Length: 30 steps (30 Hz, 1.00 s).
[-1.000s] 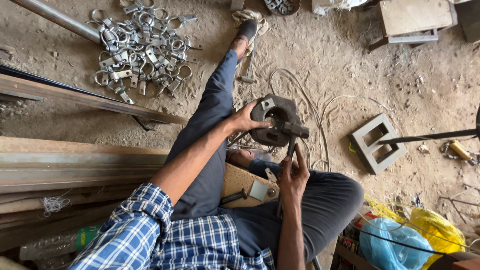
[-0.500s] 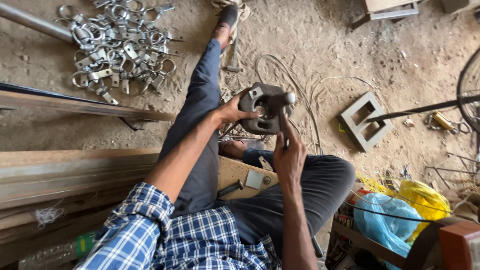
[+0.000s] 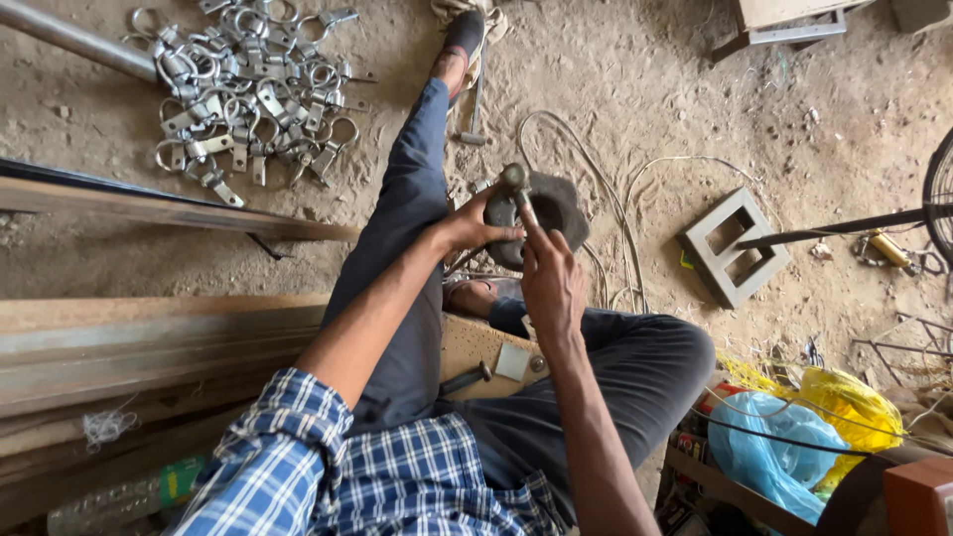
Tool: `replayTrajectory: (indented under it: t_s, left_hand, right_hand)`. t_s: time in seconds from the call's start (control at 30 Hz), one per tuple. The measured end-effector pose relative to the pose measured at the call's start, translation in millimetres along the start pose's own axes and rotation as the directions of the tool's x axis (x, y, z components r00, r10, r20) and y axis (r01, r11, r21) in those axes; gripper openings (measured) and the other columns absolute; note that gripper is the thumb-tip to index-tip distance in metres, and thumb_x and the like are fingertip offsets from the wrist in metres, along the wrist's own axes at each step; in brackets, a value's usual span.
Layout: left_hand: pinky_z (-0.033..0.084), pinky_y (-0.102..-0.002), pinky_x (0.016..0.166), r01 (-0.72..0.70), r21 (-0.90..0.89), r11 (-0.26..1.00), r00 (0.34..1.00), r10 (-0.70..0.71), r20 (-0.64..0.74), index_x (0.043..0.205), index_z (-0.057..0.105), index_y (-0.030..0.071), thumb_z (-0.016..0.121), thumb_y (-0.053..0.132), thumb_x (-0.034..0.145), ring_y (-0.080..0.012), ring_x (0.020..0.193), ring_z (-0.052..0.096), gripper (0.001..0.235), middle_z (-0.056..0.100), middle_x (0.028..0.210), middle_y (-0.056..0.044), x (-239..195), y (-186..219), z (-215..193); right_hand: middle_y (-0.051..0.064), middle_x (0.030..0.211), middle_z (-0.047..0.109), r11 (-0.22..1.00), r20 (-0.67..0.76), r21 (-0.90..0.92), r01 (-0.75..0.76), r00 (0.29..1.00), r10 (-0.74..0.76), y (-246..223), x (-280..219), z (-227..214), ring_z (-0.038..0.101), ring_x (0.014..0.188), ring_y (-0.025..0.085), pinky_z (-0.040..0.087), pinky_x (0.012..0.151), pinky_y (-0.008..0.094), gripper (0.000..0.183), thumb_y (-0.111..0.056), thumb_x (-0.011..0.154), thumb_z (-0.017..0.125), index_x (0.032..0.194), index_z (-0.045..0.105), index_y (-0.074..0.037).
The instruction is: The person straightens small metal components by placing them into a larger metal block and striking them with a hammer, then moves to an electrical power strip to toggle switches.
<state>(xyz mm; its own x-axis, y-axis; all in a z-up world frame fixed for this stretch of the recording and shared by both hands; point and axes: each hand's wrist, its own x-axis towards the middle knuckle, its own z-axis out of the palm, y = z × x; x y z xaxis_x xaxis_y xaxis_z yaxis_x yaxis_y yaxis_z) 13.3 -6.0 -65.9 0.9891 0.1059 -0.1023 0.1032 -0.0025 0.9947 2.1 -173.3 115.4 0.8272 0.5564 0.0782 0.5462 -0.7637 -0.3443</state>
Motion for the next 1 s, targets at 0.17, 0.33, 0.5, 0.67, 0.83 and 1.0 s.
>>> replayTrajectory:
  t_s: [0.17,0.33,0.5,0.67,0.83,1.0]
  left_hand:
    - [0.046,-0.041,0.114,-0.049,-0.116,0.992,0.998,0.053,0.032,0.158,0.035,0.007,0.094,0.036,0.07,-0.0304,0.136,0.054,0.11,0.055,0.149,-0.018,2.6,-0.1,-0.4]
    - [0.045,-0.038,0.112,0.099,-0.048,0.994,0.995,-0.1,-0.016,0.161,0.031,0.011,0.094,0.039,0.066,-0.0286,0.134,0.054,0.117,0.053,0.15,-0.017,0.3,5.8,0.4]
    - [0.044,-0.037,0.114,0.035,0.046,0.998,0.999,-0.034,-0.025,0.161,0.03,0.009,0.095,0.044,0.069,-0.0297,0.136,0.053,0.118,0.052,0.152,-0.02,1.3,1.0,-0.1]
    - [0.049,-0.038,0.112,0.035,-0.052,0.998,0.999,-0.035,0.001,0.159,0.032,0.006,0.094,0.04,0.068,-0.0295,0.136,0.056,0.115,0.052,0.152,-0.02,-1.4,2.4,-0.9]
    - [0.045,-0.039,0.112,-0.038,-0.004,0.999,0.999,0.038,-0.036,0.158,0.035,0.004,0.095,0.034,0.072,-0.0298,0.136,0.052,0.109,0.053,0.15,-0.02,0.3,0.3,1.9]
    - [0.049,-0.038,0.111,-0.092,-0.054,0.994,0.994,0.089,-0.065,0.155,0.04,0.002,0.095,0.034,0.071,-0.0274,0.132,0.058,0.105,0.06,0.145,-0.019,6.3,-8.7,6.4]
  right_hand:
    - [0.013,0.102,0.078,0.95,-0.074,0.307,0.063,0.996,-0.042,17.1,-1.9,-0.7,0.07,0.065,0.016,0.055,0.054,0.033,0.046,-0.009,0.099,0.061,0.145,0.06,-0.015]
    - [0.017,0.114,0.076,0.899,-0.171,0.411,0.15,0.981,-0.086,22.5,5.9,-12.6,0.074,0.07,0.016,0.059,0.057,0.033,0.042,-0.012,0.106,0.057,0.148,0.056,-0.008]
    - [0.014,0.098,0.071,0.948,-0.345,0.204,0.242,0.925,-0.162,13.4,-1.3,-16.9,0.067,0.072,0.018,0.053,0.058,0.035,0.046,-0.011,0.108,0.058,0.153,0.055,-0.01]
    - [0.011,0.091,0.069,0.997,0.007,-0.038,0.074,0.997,-0.074,14.9,4.7,7.2,0.053,0.051,0.015,0.046,0.039,0.033,0.047,-0.009,0.103,0.059,0.149,0.057,-0.021]
    - [0.008,0.088,0.068,0.999,0.075,-0.027,-0.043,0.996,0.045,10.1,9.6,0.9,0.054,0.055,0.017,0.047,0.046,0.036,0.048,-0.014,0.104,0.063,0.148,0.057,-0.032]
    - [0.011,0.092,0.068,0.999,0.01,0.052,-0.002,1.0,0.001,-0.7,2.7,-5.9,0.061,0.065,0.021,0.049,0.055,0.04,0.055,-0.01,0.101,0.062,0.152,0.054,-0.029]
